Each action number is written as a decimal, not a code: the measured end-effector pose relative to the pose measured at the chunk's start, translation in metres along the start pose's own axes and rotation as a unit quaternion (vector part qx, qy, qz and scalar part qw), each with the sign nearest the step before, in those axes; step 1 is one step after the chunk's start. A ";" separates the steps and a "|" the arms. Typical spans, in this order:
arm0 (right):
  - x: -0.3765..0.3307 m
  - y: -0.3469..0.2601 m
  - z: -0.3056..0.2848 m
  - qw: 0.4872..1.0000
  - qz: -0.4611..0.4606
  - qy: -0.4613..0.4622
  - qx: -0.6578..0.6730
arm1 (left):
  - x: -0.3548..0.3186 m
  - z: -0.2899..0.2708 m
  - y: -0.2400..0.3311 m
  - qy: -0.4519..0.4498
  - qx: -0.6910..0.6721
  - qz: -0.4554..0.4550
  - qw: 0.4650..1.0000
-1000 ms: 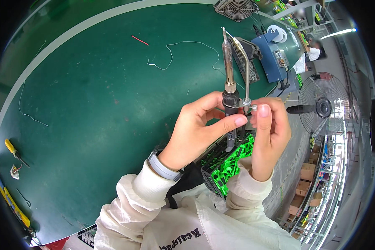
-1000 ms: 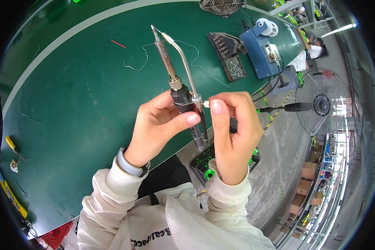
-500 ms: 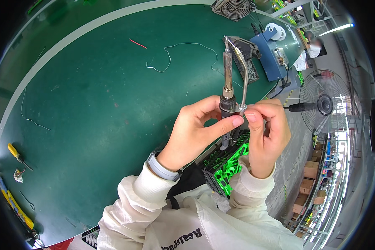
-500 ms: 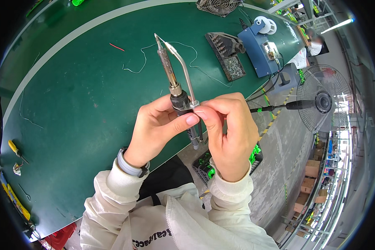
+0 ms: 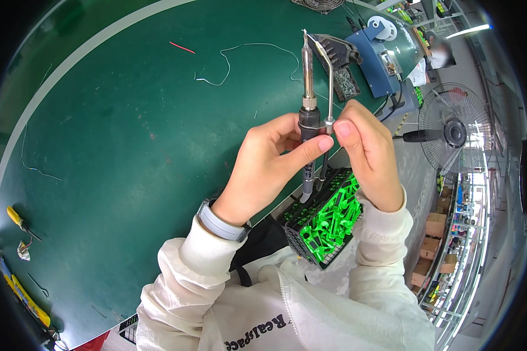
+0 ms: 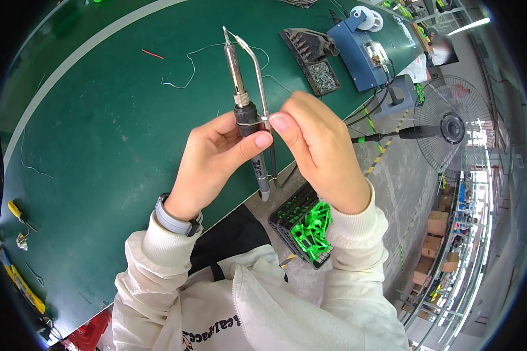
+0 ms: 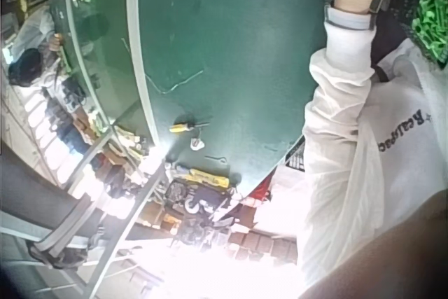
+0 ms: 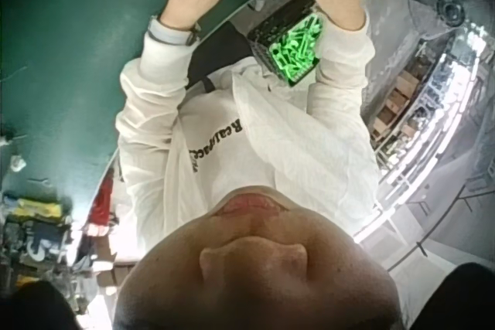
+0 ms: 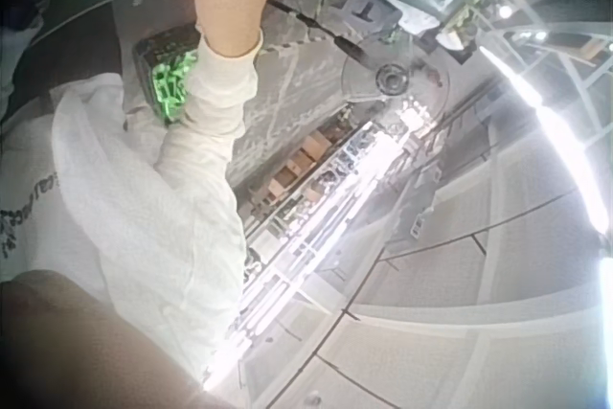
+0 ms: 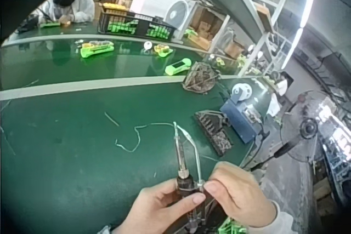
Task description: Soldering a component inside a green plastic casing.
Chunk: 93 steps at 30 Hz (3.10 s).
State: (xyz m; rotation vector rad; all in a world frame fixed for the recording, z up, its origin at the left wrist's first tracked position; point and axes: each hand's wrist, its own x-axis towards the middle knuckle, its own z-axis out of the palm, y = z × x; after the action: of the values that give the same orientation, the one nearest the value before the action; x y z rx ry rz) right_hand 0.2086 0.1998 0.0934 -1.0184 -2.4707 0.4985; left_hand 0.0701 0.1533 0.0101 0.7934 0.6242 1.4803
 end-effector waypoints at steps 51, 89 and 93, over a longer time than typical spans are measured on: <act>0.004 -0.011 0.036 0.961 0.045 0.258 0.090 | 0.000 -0.003 0.003 -0.101 -0.057 -0.082 0.990; 0.008 -0.008 0.038 0.962 0.012 0.262 0.070 | 0.000 -0.003 0.002 -0.105 -0.075 -0.078 0.989; 0.009 -0.007 0.038 0.963 0.006 0.258 0.075 | 0.000 -0.004 0.002 -0.102 -0.069 -0.082 0.989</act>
State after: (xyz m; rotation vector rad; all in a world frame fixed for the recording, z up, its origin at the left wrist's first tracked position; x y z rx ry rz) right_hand 0.1794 0.1956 0.0667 -0.9567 -1.9365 0.3595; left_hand 0.0660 0.1535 0.0094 0.7565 0.4175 1.2581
